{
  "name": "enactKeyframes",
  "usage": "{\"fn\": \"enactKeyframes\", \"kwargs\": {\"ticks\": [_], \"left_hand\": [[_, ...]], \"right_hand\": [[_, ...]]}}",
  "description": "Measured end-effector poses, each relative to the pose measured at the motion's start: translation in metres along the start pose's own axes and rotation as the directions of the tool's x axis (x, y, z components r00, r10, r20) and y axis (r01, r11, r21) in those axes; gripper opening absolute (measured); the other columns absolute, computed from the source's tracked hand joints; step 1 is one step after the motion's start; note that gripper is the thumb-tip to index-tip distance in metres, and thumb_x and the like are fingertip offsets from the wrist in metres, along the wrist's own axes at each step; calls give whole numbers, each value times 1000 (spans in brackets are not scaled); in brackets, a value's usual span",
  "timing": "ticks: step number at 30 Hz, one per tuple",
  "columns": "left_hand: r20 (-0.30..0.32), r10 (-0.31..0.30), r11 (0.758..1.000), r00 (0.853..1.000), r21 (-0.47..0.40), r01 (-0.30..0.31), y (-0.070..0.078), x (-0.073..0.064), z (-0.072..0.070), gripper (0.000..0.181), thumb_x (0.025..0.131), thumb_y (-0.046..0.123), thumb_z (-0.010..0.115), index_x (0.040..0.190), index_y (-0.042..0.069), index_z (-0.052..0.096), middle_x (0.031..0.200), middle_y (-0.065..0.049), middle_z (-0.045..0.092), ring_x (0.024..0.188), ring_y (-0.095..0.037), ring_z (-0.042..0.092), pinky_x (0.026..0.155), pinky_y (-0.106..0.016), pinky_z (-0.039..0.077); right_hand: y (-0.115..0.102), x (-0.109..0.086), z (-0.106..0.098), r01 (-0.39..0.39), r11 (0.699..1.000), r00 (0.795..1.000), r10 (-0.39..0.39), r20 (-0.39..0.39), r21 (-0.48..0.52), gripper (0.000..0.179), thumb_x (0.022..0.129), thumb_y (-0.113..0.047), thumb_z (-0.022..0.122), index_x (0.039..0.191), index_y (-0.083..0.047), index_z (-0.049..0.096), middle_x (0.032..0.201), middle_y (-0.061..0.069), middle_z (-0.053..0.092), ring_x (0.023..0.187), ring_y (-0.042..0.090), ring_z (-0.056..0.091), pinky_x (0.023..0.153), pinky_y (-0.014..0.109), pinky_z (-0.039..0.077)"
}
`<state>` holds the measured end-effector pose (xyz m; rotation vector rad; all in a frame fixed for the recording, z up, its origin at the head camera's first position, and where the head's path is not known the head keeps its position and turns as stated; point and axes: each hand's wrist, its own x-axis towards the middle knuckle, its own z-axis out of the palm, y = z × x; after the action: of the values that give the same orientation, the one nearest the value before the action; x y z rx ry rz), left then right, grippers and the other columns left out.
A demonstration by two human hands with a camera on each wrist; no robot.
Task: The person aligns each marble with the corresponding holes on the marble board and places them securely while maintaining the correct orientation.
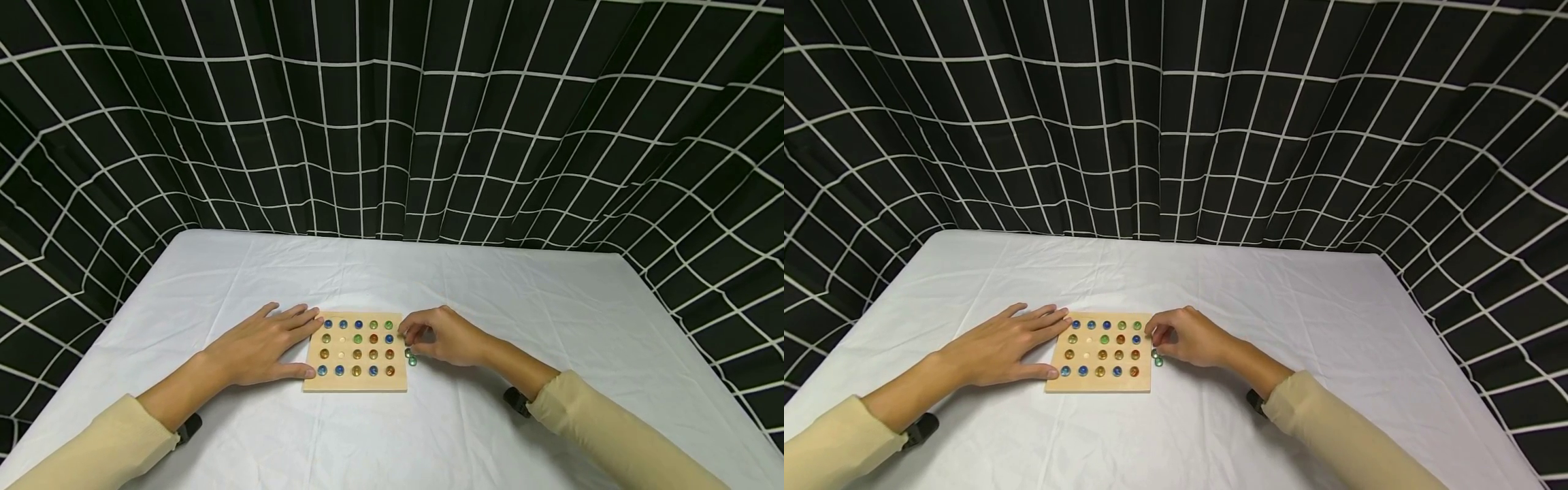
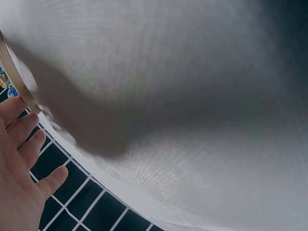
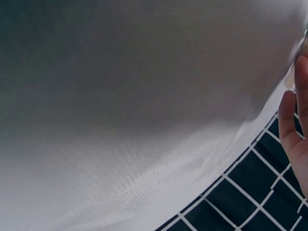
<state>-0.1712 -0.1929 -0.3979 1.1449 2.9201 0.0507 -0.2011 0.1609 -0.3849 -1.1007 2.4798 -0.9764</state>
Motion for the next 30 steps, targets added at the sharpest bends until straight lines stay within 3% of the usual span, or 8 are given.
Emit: {"fn": "enactKeyframes", "kwargs": {"ticks": [18, 30], "left_hand": [[-7, 2, 1000, 1000, -1, -2, 0, 0, 1, 90, 90, 77, 40, 154, 13, 40, 157, -6, 39, 144, -29, 35, 112, -61, 28], [-9, 2, 1000, 1000, 1, -2, 0, 0, 0, 90, 91, 77, 41, 153, 13, 40, 157, -6, 39, 145, -28, 35, 113, -60, 27]], "right_hand": [[-3, 0, 3, -37, 998, 998, 39, 39, -49, 31, 84, 2, 76, 113, -6, 70, 90, -5, 70, 86, 7, 65, 78, 27, 55], [-4, 0, 0, -16, 999, 1000, 17, 7, -45, 30, 83, 2, 77, 112, -5, 70, 91, -2, 71, 85, 6, 64, 79, 30, 55]]}}
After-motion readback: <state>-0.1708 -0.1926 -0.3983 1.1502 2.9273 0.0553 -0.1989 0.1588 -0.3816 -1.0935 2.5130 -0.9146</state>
